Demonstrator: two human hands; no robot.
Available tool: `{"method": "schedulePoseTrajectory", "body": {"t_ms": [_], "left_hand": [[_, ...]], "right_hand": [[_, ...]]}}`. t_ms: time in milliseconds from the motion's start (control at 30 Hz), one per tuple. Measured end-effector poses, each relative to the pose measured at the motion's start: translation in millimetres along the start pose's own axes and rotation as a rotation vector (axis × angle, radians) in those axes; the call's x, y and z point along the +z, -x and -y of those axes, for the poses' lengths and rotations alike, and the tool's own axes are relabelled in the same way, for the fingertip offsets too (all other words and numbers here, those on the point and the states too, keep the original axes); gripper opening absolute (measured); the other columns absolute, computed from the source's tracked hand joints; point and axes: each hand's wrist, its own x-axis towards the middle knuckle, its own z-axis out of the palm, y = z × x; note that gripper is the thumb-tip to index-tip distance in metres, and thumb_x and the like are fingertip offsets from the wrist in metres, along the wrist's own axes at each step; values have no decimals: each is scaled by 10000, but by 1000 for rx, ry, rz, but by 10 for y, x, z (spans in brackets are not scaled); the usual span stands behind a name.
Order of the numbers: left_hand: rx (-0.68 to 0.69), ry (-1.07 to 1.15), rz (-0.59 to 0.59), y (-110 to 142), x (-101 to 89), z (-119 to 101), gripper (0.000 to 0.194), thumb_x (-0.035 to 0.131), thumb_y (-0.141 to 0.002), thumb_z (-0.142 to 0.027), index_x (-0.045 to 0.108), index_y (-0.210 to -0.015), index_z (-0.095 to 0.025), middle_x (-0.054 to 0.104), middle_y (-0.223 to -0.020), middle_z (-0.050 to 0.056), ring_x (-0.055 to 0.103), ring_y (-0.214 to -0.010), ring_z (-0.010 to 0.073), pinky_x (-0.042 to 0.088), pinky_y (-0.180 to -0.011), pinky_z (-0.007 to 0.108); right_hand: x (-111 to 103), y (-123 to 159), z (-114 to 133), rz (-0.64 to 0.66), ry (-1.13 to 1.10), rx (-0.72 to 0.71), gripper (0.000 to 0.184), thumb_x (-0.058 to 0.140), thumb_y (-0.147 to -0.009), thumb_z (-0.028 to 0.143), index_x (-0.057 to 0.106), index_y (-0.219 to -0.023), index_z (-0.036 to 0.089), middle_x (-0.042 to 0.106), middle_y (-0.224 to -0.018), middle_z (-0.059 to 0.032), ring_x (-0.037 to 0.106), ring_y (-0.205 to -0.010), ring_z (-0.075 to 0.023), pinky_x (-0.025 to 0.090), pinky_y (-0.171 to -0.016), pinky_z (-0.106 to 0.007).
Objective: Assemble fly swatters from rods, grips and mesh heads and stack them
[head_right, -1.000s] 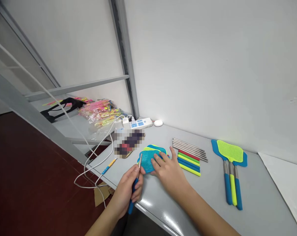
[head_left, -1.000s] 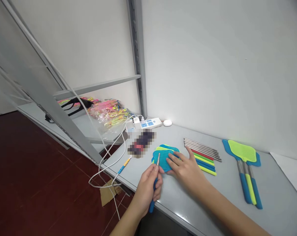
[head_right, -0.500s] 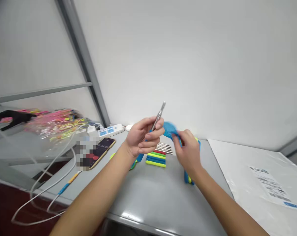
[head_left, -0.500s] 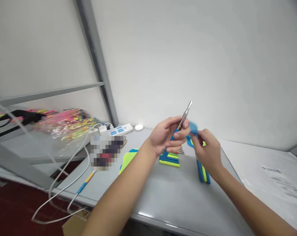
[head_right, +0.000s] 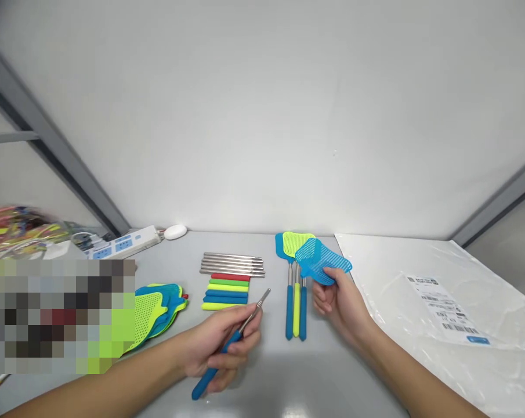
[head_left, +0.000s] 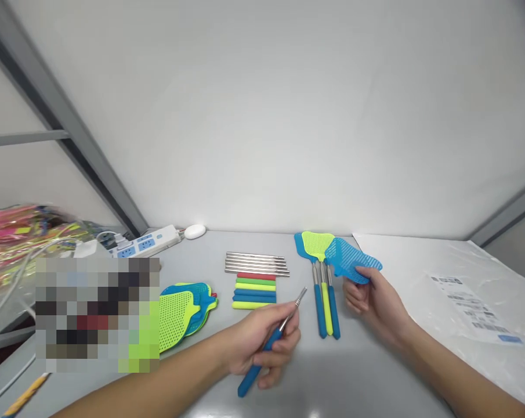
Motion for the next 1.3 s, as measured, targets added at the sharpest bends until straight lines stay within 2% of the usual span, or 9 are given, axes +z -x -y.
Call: {"method": "schedulePoseTrajectory", "body": {"t_ms": [67, 167, 333, 500, 767, 933, 1067, 1167, 1300], "left_hand": [[43, -39, -39, -21, -3, -41, 376, 370, -965, -520, 450, -770, -208, 401, -582, -77, 214, -315, 35, 363, -310, 170], [80, -99, -88, -59, 2, -52, 342, 384, -969, -506, 464, -819, -210, 445, -616, -77, 231, -320, 25, 361, -310, 160], [65, -178, -84, -68, 27, -6, 299, 399, -977, -469, 499, -893, -200, 474, -624, -78, 240, -310, 19, 367, -310, 158], [70, -236, -78, -43, 40, -13, 301, 400, -983, -444, 533, -913, -183, 472, -596, -82, 241, -304, 19, 375, -320, 156], [8, -286, -2, -4, 50, -84, 347, 339, -1003, -396, 584, -939, -160, 440, -486, -89, 235, -275, 34, 401, -335, 168], [-55, -317, 31, 16, 19, -122, 355, 346, -999, -391, 611, -948, -162, 378, -418, -97, 242, -265, 54, 399, -334, 182], [-90, -328, 85, 8, -3, -124, 359, 367, -989, -402, 623, -936, -156, 327, -399, -105, 230, -267, 66, 448, -358, 217], [-92, -344, 89, 5, 8, -130, 367, 383, -982, -428, 623, -935, -154, 314, -410, -105, 249, -280, 69, 455, -367, 221], [-72, -372, 57, 9, 38, -117, 350, 389, -976, -435, 612, -918, -171, 310, -424, -107, 245, -298, 66, 464, -376, 230]], "right_hand": [[15, 47, -40, 43, 112, -42, 437, 394, -933, 488, 437, -593, 215, 420, -472, 33, 308, -412, -105, 291, -464, -274], [23, 129, -109, 14, 281, -61, 493, 400, -939, 555, 426, -586, 213, 373, -452, 44, 290, -435, -107, 236, -477, -273], [71, 225, -177, 67, 495, -37, 590, 374, -947, 595, 337, -502, 209, 283, -475, 45, 247, -473, -101, 201, -503, -285], [133, 250, -173, 101, 503, -48, 601, 382, -942, 600, 300, -488, 215, 266, -484, 43, 237, -485, -106, 204, -515, -292], [93, 264, -197, 107, 514, -19, 565, 433, -918, 606, 312, -525, 219, 287, -486, 57, 241, -475, -95, 242, -522, -282], [36, 297, -201, 59, 477, 114, 553, 574, -772, 704, 400, -565, 221, 324, -490, 67, 258, -470, -91, 284, -494, -264], [-68, 340, -248, 37, 396, 216, 513, 662, -699, 683, 473, -596, 217, 427, -532, 46, 294, -463, -90, 298, -479, -263], [-81, 358, -273, 82, 375, 156, 463, 579, -802, 645, 531, -632, 218, 400, -516, 44, 328, -475, -111, 316, -506, -273], [-24, 356, -273, 125, 433, 72, 496, 404, -934, 593, 602, -703, 200, 350, -500, 50, 292, -467, -109, 259, -490, -268]]}}
